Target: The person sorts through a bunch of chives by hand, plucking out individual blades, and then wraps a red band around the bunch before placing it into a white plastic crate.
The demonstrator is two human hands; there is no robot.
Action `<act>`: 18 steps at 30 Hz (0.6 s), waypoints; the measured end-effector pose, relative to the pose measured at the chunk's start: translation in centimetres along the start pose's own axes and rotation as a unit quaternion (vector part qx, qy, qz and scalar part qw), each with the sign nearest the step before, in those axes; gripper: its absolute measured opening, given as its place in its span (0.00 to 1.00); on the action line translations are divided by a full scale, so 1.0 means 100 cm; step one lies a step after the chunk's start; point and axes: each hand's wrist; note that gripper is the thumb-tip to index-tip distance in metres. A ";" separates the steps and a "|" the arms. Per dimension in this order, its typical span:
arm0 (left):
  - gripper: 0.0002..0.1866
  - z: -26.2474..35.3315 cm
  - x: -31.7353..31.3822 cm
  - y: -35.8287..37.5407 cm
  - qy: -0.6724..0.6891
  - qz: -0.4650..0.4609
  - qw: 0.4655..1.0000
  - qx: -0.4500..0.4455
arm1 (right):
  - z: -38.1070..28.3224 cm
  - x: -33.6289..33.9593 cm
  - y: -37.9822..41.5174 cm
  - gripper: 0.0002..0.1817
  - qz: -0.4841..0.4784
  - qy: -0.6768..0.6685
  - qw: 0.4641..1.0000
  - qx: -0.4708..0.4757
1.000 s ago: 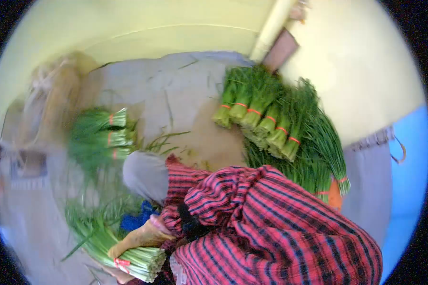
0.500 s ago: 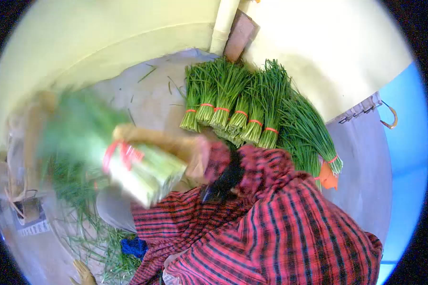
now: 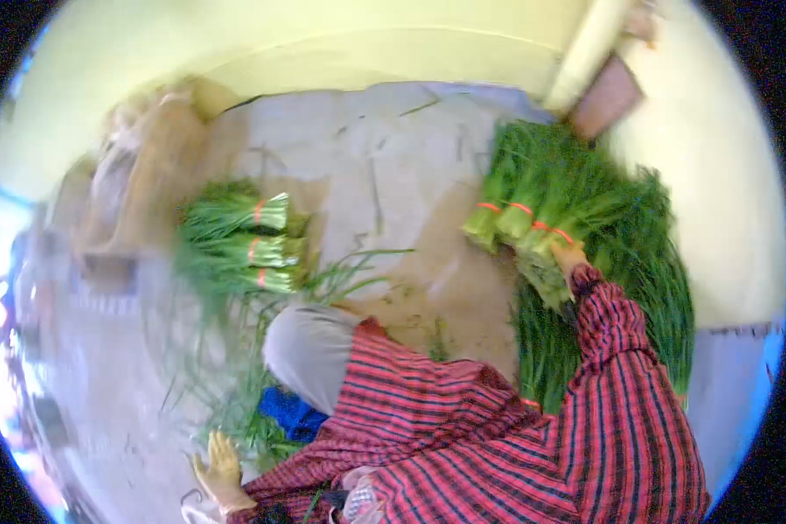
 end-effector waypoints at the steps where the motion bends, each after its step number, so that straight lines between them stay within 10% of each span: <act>1: 0.37 -0.002 0.001 0.008 0.012 0.014 1.000 0.010 | 0.001 -0.020 -0.012 0.56 0.058 0.042 0.997 -0.024; 6: 0.34 -0.017 0.028 0.017 0.043 -0.024 0.998 0.033 | -0.065 0.067 0.016 0.35 -0.100 0.406 0.889 0.186; 10: 0.33 -0.036 0.037 0.014 0.039 -0.016 0.998 0.050 | -0.212 0.059 0.120 0.32 -0.043 0.242 0.895 0.373; 15: 0.32 -0.043 0.038 0.012 0.057 0.031 0.996 0.063 | -0.410 -0.084 0.241 0.37 -0.064 0.042 0.712 0.698; 18: 0.29 -0.038 0.020 0.021 0.077 0.034 0.995 0.058 | -0.515 -0.132 0.319 0.48 0.006 0.062 0.672 0.738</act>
Point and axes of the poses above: each hand's wrist, its own y-axis away from the middle knuckle, its own x-axis out of the back of the hand, z = x × y, and after that the axes turned 7 degrees about y, right-handed
